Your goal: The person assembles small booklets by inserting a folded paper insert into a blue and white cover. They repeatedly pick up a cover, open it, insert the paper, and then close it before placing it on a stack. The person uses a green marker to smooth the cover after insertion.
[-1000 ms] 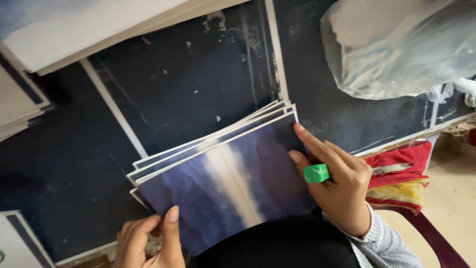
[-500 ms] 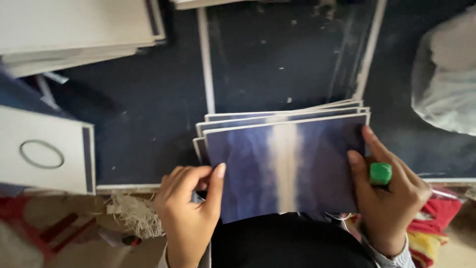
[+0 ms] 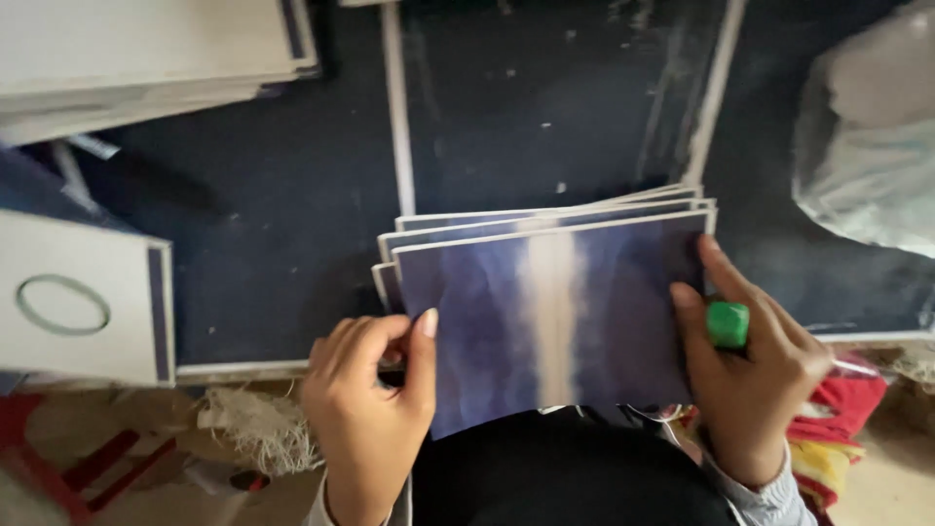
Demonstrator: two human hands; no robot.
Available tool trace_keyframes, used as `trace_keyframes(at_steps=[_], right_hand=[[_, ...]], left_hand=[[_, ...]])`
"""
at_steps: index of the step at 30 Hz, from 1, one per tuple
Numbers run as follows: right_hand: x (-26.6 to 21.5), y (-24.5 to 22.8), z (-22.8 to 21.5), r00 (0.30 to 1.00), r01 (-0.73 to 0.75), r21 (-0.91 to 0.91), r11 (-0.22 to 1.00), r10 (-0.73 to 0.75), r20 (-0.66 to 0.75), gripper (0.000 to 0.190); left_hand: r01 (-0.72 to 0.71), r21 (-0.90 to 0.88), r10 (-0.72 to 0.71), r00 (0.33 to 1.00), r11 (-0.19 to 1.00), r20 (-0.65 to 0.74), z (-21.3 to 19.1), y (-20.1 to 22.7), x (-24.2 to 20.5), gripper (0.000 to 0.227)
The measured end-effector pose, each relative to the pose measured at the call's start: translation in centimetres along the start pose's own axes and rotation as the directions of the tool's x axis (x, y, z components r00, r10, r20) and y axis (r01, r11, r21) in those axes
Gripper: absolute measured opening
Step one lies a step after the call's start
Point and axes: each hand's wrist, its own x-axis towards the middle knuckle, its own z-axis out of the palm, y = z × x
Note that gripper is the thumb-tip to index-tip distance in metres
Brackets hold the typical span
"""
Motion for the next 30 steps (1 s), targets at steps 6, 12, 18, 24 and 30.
trace_keyframes(at_steps=[6, 12, 18, 24, 30], right_hand=[[0.4, -0.1, -0.3, 0.999, -0.054, 0.029, 0.998, 0.054, 0.000, 0.035], [0.2, 0.1, -0.1, 0.998, -0.068, 0.062, 0.996, 0.067, 0.018, 0.040], [0.3, -0.1, -0.1, 0.996, -0.086, 0.091, 0.992, 0.085, 0.016, 0.039], [0.6, -0.2, 0.0, 0.999, -0.041, 0.113, 0.993, 0.042, -0.008, 0.036], [0.8, -0.2, -0.2, 0.999, -0.023, 0.142, 0.990, 0.029, -0.039, 0.033]], left_hand=[[-0.023, 0.036, 0.024, 0.999, 0.999, -0.024, 1.1, -0.4, -0.6, 0.022], [0.041, 0.042, -0.038, 0.997, 0.998, -0.064, 1.4, -0.3, -1.0, 0.023], [0.034, 0.085, -0.029, 0.998, 0.996, -0.057, 1.4, -0.4, -1.1, 0.028], [-0.013, 0.121, 0.018, 0.999, 0.993, -0.043, 1.4, -0.7, -1.3, 0.028], [-0.059, 0.124, 0.070, 0.993, 0.991, -0.090, 1.5, -0.6, -1.3, 0.026]])
